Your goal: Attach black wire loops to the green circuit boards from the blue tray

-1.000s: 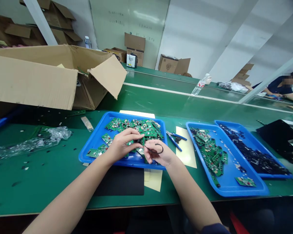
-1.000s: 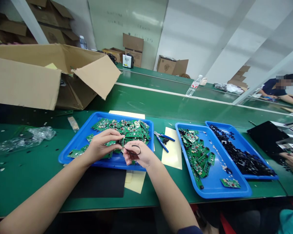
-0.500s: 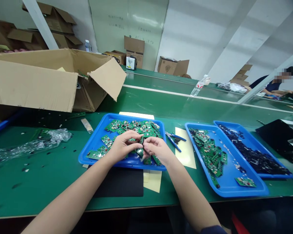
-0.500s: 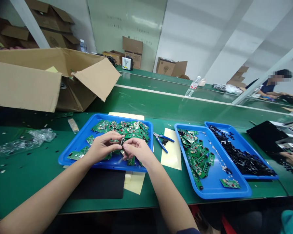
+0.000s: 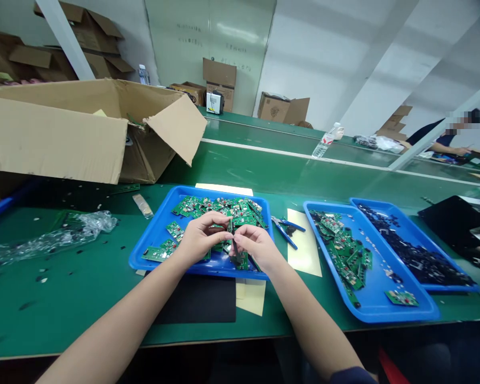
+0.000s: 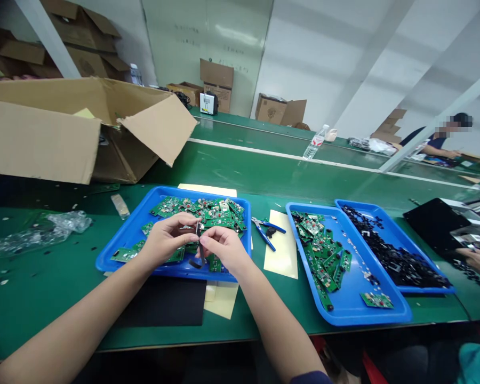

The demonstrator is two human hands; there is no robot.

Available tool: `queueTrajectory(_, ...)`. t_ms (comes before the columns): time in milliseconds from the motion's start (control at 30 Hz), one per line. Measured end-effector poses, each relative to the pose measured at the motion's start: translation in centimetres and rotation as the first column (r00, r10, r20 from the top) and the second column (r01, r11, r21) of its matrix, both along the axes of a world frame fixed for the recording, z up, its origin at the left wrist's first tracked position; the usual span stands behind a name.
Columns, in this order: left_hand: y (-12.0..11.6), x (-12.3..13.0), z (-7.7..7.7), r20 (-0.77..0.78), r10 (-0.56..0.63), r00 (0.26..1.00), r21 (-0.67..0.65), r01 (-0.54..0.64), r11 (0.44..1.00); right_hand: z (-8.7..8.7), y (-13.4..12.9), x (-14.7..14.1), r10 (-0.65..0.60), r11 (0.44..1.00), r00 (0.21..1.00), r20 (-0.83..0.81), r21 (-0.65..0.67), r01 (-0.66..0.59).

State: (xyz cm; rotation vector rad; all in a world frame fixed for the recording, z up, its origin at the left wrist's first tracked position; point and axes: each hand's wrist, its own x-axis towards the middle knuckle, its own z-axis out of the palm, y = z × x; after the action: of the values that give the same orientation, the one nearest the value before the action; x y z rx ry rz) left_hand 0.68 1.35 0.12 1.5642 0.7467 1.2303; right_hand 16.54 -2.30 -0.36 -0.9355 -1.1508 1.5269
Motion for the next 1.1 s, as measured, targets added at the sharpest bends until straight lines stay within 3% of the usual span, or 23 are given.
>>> queueTrajectory(100,-0.1,0.1,0.0,-0.013,-0.028,1.000,0.007,0.028,1.000,-0.1,0.0,0.1,-0.039,0.998,0.998,0.047,0.042,0.037)
queueTrajectory(233,-0.2,0.3,0.1,-0.072,-0.076,0.995,0.050,0.079,0.996,0.1,-0.1,0.3,-0.190,0.967,0.954,0.232,0.213,0.141)
queueTrajectory(333,-0.2,0.4,0.1,-0.102,-0.115,0.988,0.046,0.121,0.992,0.3,-0.2,0.5,-0.359,0.894,0.855,0.374,0.401,0.200)
queueTrajectory(467,-0.3,0.4,0.2,-0.117,-0.151,0.982,0.012,0.154,0.988,0.2,-0.3,0.6,-0.541,0.754,0.708,0.454,0.635,0.168)
queueTrajectory(600,-0.3,0.3,0.4,-0.106,-0.177,0.978,0.010,0.179,0.984,0.0,-0.2,0.9,-0.643,0.669,0.653,0.401,0.709,0.223)
queueTrajectory(733,-0.2,0.0,0.4,-0.076,-0.110,0.991,0.050,0.114,0.992,0.5,-0.3,1.1,-0.714,0.613,0.618,0.329,0.720,0.325)
queueTrajectory(800,-0.1,0.0,0.3,-0.082,-0.093,0.992,0.070,0.099,0.993,0.7,-0.5,1.0,-0.671,0.659,0.657,0.344,0.682,0.317)
queueTrajectory(933,-0.1,-0.1,0.1,-0.160,-0.093,0.983,0.148,0.117,0.982,0.8,-0.6,0.6,-0.446,0.850,0.842,0.302,0.437,0.294)
queueTrajectory(1100,-0.3,-0.1,0.3,-0.245,-0.113,0.963,0.203,0.165,0.965,0.8,-0.1,1.0,-0.329,0.935,0.929,0.169,0.196,0.295)
